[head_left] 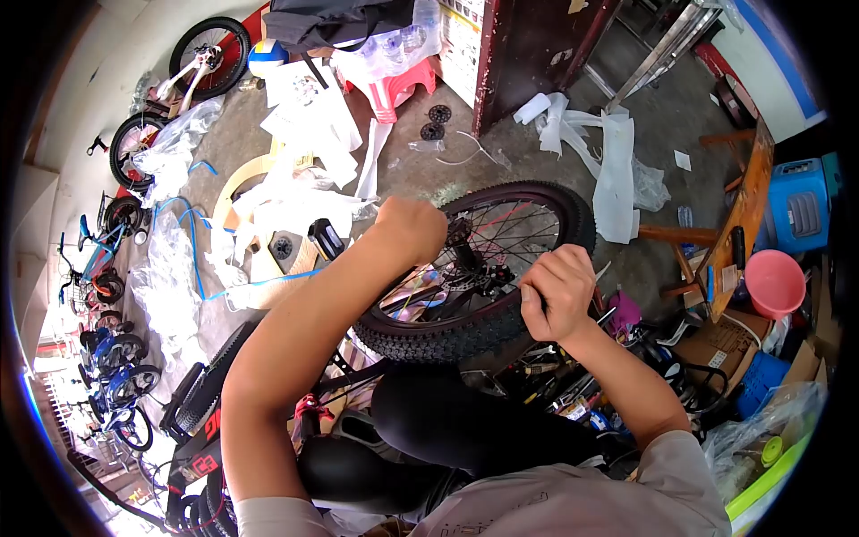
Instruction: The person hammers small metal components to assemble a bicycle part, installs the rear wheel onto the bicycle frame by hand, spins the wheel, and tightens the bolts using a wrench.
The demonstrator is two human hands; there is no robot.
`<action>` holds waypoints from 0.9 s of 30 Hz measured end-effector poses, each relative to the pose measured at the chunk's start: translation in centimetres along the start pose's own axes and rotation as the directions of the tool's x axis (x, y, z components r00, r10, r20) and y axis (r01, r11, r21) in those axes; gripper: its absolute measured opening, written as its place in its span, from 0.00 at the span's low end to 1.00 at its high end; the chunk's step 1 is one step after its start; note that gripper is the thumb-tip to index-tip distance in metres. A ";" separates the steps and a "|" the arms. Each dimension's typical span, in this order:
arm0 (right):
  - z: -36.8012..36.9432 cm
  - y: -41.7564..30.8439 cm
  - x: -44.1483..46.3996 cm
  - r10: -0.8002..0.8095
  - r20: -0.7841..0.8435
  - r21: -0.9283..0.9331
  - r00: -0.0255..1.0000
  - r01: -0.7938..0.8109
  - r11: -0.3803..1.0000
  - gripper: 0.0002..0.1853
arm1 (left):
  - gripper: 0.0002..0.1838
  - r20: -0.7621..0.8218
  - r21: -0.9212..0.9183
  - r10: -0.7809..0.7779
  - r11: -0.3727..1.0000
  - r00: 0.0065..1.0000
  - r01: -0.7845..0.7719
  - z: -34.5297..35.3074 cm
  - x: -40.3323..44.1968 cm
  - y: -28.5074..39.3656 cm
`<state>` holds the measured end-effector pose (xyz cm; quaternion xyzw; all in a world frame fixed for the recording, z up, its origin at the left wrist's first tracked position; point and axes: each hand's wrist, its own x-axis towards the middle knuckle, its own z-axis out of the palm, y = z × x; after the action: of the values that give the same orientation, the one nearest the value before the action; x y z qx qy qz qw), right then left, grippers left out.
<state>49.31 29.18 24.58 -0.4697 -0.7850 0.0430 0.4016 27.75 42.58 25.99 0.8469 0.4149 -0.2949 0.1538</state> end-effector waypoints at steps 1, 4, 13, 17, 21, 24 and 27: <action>0.0 0.0 0.0 0.001 0.003 0.000 1.000 -0.001 1.000 0.07 | 0.12 0.004 -0.014 -0.006 1.000 1.000 0.006 -0.1 0.0 0.0; 0.0 0.0 -0.2 -0.010 0.008 -0.007 1.000 0.010 1.000 0.08 | 0.12 0.041 -0.021 -0.005 1.000 0.999 0.006 0.0 0.3 0.0; -0.1 0.4 -0.2 0.000 0.014 0.004 1.000 0.000 1.000 0.08 | 0.14 -0.055 -0.131 0.013 0.991 0.998 -0.020 4.0 -1.3 -3.6; -0.1 0.7 0.0 -0.003 0.007 0.014 1.000 0.003 1.000 0.08 | 0.14 -0.137 -0.109 -0.144 0.986 0.980 0.129 6.5 -2.4 -2.3; -0.2 0.7 0.0 0.005 0.020 0.011 1.000 -0.006 1.000 0.07 | 0.27 -0.232 -0.100 -0.199 0.979 0.952 0.180 6.3 -3.2 -1.4; -0.1 0.5 0.0 0.001 0.008 0.019 1.000 -0.002 1.000 0.07 | 0.29 -0.255 -0.133 -0.187 0.979 0.949 0.157 6.6 -3.0 -2.1; -0.2 0.8 0.0 0.001 0.020 0.025 1.000 -0.001 1.000 0.06 | 0.29 -0.210 -0.151 -0.190 0.975 0.959 0.160 6.0 -3.2 -2.1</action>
<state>50.00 29.63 24.34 -0.4647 -0.7882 0.0578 0.3994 22.34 38.92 23.31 0.8224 0.5217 -0.1821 0.1353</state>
